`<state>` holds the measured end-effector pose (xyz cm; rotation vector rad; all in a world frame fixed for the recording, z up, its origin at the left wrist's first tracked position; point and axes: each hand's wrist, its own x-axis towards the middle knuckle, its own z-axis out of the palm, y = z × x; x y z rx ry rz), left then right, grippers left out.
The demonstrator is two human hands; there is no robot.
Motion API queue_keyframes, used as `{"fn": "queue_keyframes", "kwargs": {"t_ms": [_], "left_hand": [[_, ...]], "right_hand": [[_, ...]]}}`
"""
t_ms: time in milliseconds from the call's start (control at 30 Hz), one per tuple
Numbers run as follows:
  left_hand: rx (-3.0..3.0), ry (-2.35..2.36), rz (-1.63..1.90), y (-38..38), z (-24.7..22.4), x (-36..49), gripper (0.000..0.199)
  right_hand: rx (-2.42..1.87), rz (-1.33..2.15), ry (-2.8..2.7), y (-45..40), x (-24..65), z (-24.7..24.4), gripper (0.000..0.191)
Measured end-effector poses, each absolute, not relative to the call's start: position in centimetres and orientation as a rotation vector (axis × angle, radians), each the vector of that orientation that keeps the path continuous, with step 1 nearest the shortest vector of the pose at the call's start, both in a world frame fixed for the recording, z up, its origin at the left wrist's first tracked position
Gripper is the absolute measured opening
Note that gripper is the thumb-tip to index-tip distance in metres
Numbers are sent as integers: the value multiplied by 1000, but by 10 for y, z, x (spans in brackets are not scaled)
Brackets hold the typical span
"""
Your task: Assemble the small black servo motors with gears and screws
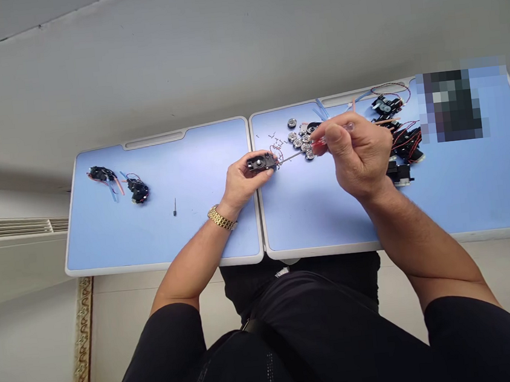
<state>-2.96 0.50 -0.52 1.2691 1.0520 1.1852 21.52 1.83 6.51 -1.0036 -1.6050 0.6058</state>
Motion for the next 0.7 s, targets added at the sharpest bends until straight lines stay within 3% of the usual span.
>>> {"fn": "queue_keyframes", "kwargs": {"t_ms": [267, 700], "left_hand": [[1596, 880, 1031, 4, 10, -34, 36], [1816, 927, 1079, 2, 5, -27, 47]], "right_hand": [[-1099, 610, -1567, 25, 215, 63, 56], [-1077, 583, -1608, 27, 211, 60, 55]]}}
